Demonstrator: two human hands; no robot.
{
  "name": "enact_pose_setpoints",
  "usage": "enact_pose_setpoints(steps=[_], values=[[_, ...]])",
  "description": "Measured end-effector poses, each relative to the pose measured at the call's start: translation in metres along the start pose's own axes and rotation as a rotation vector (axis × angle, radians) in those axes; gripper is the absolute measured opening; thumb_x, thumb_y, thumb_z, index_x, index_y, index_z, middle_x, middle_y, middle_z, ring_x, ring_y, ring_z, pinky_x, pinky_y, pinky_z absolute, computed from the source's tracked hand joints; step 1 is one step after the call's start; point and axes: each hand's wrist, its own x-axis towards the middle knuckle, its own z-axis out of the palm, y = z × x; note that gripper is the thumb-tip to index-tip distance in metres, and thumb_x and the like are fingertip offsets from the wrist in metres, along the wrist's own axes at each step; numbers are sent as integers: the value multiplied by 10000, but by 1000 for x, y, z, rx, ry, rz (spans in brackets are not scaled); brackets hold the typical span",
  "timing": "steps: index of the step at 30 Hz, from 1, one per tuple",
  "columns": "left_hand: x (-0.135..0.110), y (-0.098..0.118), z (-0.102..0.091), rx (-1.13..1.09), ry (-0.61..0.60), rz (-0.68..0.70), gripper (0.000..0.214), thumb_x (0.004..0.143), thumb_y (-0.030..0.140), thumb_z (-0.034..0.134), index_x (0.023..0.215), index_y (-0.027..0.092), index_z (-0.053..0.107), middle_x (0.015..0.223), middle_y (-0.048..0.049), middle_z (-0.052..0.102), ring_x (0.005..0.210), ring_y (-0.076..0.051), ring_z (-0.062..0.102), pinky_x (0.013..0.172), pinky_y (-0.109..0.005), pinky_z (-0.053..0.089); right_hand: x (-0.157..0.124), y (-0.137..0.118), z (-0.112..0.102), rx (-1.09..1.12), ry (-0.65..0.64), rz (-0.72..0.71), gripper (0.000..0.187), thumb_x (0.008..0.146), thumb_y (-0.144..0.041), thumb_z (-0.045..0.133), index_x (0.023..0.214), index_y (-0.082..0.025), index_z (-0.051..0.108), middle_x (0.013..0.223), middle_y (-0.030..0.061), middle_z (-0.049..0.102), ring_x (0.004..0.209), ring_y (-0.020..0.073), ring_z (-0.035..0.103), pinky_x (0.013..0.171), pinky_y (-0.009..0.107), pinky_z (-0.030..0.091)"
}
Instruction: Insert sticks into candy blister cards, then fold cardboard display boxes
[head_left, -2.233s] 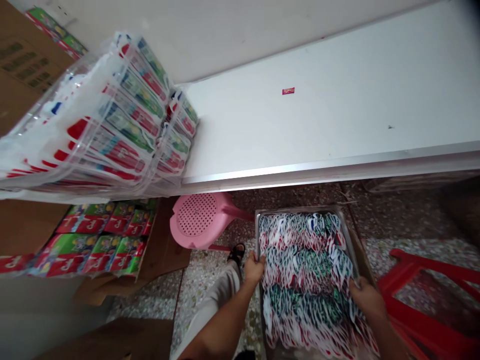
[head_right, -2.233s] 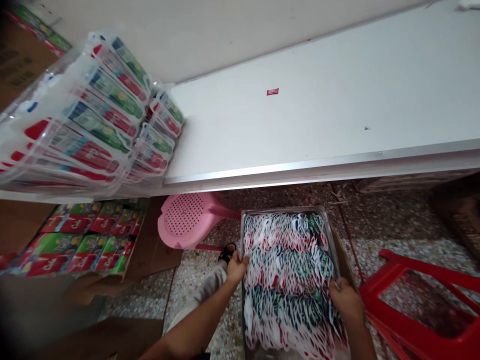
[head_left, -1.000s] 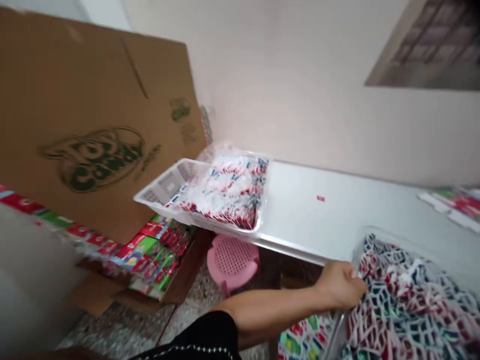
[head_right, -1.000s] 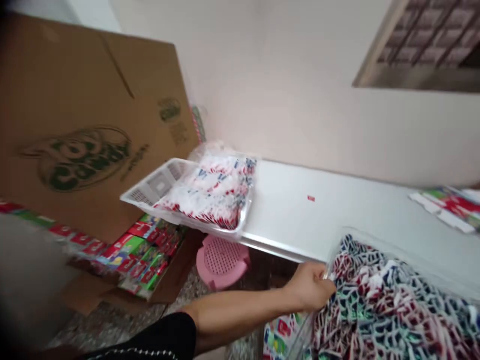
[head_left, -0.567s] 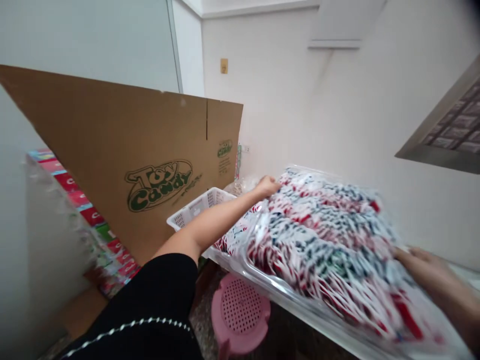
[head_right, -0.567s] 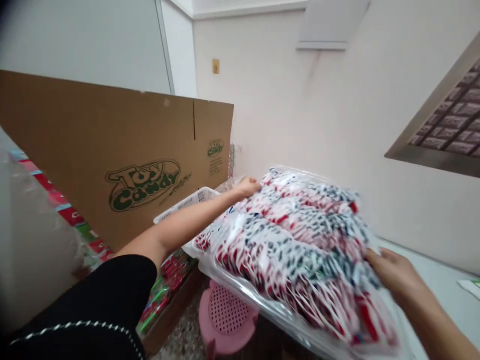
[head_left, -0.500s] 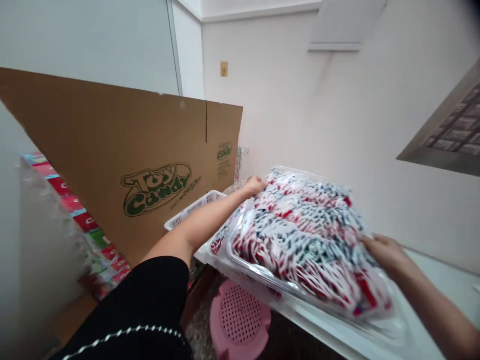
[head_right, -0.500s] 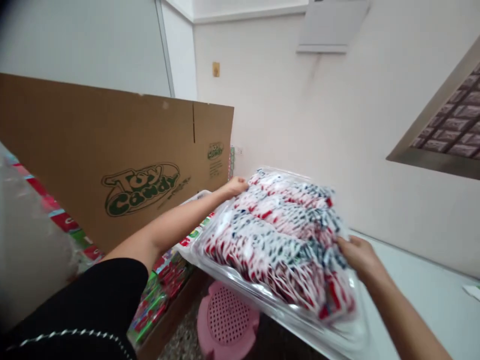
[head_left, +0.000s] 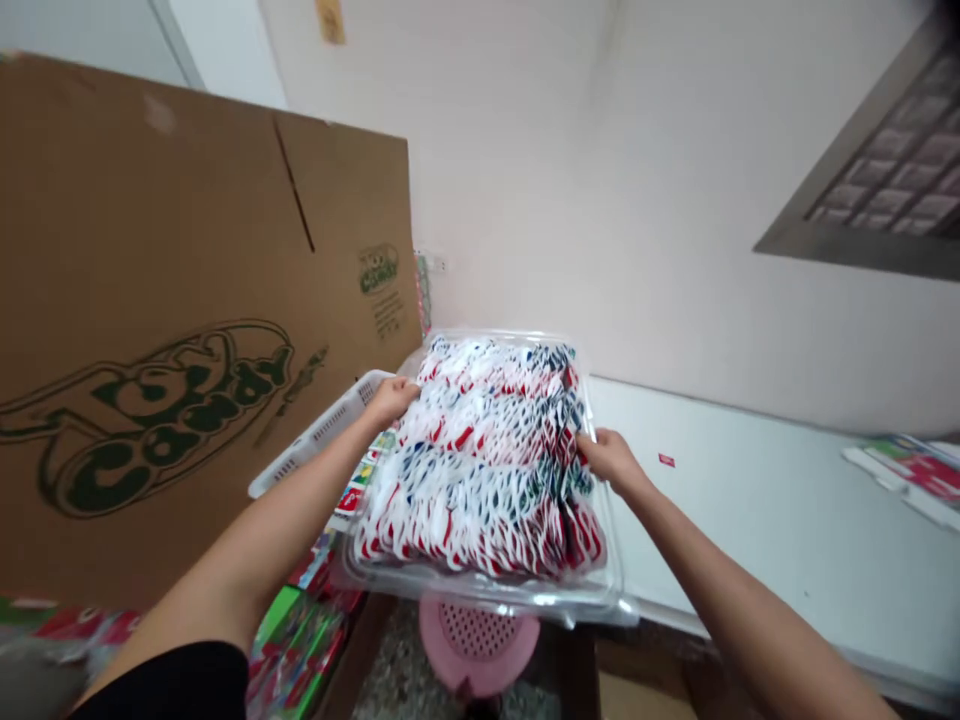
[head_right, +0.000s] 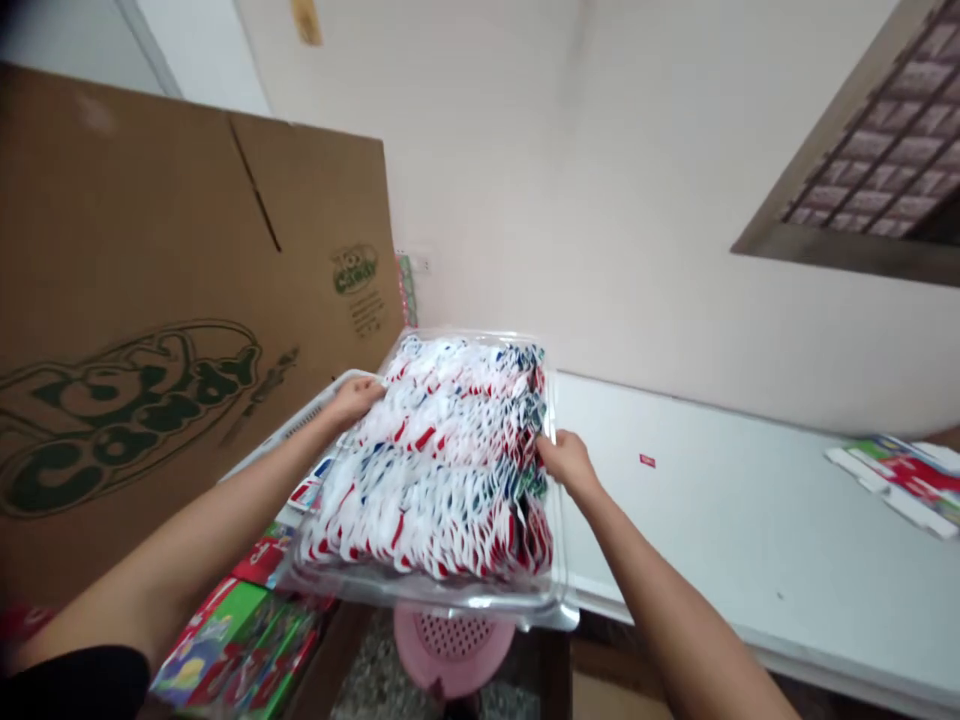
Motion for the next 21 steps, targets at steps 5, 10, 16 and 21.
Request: enact_pose_setpoints(steps=[5,10,16,21], values=[[6,5,12,-40,52,23,319,697,187,617,523,181,350,453,91,264,418,-47,222,407,-203,125,10,7,-7,1,102,14,218,685,-372,548,590,-179,514,430,-40,463,402,88,422,386,192,282],[9,12,17,-80,82,6,301,647,173,598,517,191,327,443,90,272,423,-49,221,416,-203,122,22,7,-11,-8,123,6,204,663,-373,559,624,-175,531,453,-38,476,432,102,430,397,208,284],[11,22,20,-89,74,-46,301,744,198,611,543,167,389,460,99,296,398,-37,230,404,-186,153,32,1,-17,-21,130,3,185,651,-350,568,646,-166,547,460,-32,488,447,107,444,416,216,301],[5,26,21,-69,63,-83,269,856,287,573,653,130,492,532,87,385,406,-28,291,390,-161,252,31,-1,-24,-27,128,0,185,636,-349,580,636,-168,545,458,-30,483,446,111,449,417,220,298]])
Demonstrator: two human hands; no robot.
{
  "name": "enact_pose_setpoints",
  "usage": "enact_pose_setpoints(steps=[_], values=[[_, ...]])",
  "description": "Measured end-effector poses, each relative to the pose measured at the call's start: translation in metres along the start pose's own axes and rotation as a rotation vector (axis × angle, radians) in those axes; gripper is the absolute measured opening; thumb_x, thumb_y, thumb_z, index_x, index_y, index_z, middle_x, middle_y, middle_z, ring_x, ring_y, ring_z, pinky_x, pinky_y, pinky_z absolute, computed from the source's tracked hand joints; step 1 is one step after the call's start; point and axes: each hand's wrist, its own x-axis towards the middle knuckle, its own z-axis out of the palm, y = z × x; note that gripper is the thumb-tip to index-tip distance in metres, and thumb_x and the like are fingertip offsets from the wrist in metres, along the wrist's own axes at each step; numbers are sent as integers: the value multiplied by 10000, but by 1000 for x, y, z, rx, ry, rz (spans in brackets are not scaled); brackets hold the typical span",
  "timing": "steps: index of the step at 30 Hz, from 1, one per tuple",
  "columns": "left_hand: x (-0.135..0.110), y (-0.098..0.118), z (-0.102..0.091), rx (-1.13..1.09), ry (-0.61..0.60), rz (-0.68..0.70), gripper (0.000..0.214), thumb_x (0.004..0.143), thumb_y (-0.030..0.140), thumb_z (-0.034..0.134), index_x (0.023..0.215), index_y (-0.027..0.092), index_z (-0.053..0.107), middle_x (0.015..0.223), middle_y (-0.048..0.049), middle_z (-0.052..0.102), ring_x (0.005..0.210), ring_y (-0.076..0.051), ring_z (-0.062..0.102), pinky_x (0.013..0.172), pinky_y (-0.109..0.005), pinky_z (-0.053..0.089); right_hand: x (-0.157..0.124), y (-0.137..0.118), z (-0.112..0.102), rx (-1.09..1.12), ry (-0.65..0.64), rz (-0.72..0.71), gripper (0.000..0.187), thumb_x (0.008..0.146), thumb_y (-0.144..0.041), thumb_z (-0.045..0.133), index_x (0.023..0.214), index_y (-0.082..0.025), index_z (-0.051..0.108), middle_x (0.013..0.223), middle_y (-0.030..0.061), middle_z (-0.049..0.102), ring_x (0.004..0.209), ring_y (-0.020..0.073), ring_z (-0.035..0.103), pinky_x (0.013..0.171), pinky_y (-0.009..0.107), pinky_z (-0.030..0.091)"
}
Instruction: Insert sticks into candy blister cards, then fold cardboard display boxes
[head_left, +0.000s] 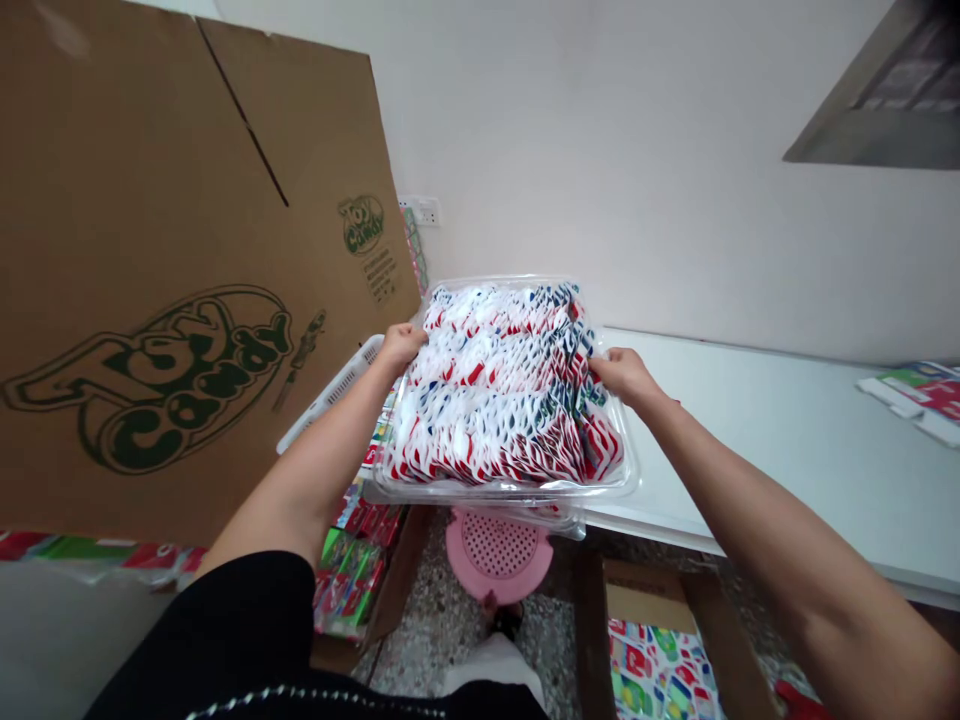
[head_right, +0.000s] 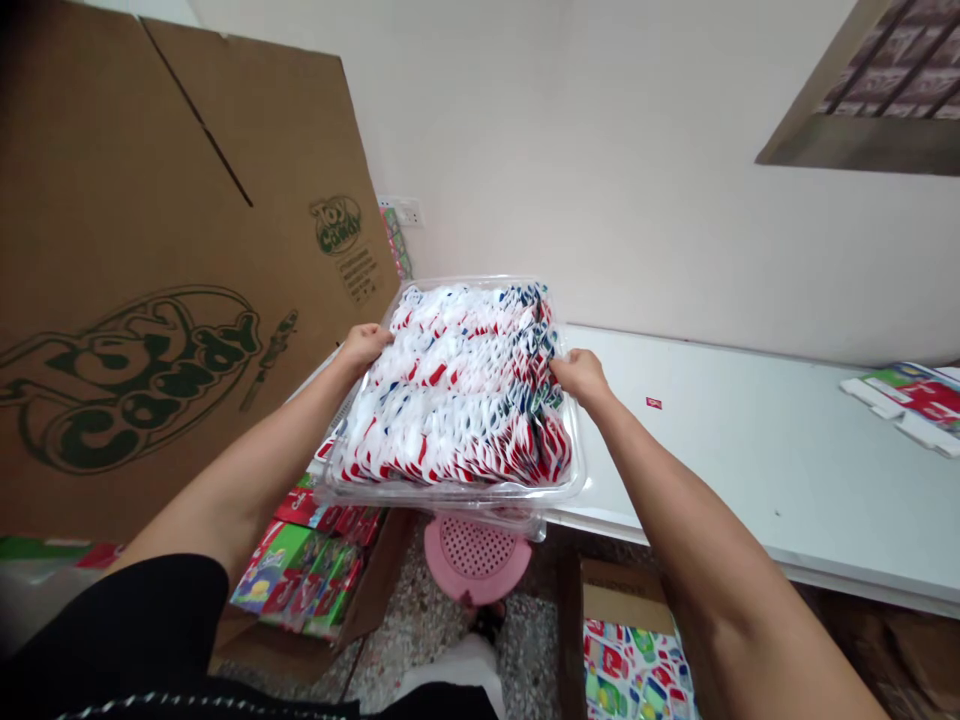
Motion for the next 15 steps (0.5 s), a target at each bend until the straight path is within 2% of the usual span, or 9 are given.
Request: enact_pose_setpoints(steps=[8,11,15], values=[[-11,16,1,41,4,-64,244,885,347,540,850,110,587,710,20,580,545,-69,527,502,-202,458,4,-5,-10,37,-27,2,153,624,-298,602,599,-182,505,445,-45,453,423,96,425,403,215,273],[-12,27,1,57,4,-83,241,884,344,542,851,110,590,720,16,588,555,-72,535,510,-205,463,11,-13,-18,66,-51,4,161,620,-267,614,583,-190,478,418,-64,412,395,82,387,389,211,252],[-11,49,-4,64,4,-87,241,864,299,573,709,115,562,568,63,518,436,-43,443,441,-175,393,21,-30,-36,100,-102,7,170,614,-210,623,554,-188,466,382,-69,391,363,72,356,376,210,233]])
